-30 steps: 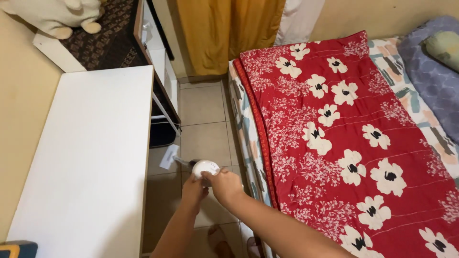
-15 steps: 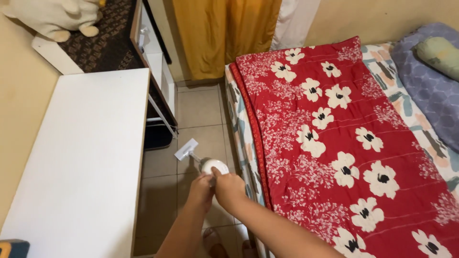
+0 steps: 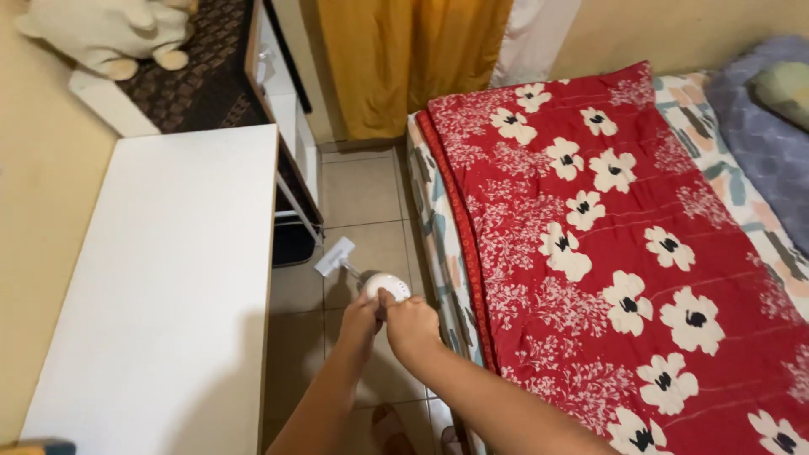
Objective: The person uses a small handheld cleaning device with a white cloth to wipe the tiled floor around a bed, desk, and wardrobe in a bedroom. The person moves around the room, cleaning different sections of the floor.
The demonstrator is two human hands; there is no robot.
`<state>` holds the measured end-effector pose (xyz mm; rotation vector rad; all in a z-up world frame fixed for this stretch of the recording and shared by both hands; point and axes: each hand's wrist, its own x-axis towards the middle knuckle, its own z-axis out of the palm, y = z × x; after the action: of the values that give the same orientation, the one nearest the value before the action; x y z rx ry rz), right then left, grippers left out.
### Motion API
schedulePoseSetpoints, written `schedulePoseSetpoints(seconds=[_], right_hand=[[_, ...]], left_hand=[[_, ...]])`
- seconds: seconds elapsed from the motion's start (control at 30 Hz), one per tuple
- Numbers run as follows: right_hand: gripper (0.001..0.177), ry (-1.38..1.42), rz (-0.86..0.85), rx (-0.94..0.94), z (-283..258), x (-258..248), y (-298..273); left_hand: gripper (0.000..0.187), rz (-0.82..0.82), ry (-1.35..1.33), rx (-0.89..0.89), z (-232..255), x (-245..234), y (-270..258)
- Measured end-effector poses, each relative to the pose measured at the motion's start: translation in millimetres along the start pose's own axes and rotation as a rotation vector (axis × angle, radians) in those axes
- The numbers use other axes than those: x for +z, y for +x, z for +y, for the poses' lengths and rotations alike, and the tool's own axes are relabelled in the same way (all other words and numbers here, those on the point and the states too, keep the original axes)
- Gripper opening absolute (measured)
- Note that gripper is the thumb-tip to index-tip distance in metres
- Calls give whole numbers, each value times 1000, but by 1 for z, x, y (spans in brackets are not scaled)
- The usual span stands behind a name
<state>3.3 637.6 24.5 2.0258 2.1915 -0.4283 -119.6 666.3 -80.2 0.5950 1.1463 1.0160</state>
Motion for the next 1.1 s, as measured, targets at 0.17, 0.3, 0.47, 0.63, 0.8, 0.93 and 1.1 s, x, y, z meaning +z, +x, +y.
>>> schedulePoseSetpoints(seconds=[0.17,0.3,0.47,0.63,0.8,0.93,1.1], right_hand=[[64,75,-15,19,-3,1,0],[65,30,-32,64,-8,-25,-5],[62,343,-126,212,-17,-18,15],[73,612,-265,221,-25,10,46],[66,596,-251,202,-28,-17,38],[67,924,-149,230,-36,-13,43],[52,1434,-77,394,-55,35,95]], left_hand=[[40,5,85,-83,18,4,-9],[47,-125,70,-149,56,10,-27],[52,-110,261,-135,45,-13,12],[59,-77,255,1,-5,-42,60],[58,-101,64,-49,-9,-43,55],[40,-58,692,449,-3,-70,72],[33,80,533,32,7,-81,101]])
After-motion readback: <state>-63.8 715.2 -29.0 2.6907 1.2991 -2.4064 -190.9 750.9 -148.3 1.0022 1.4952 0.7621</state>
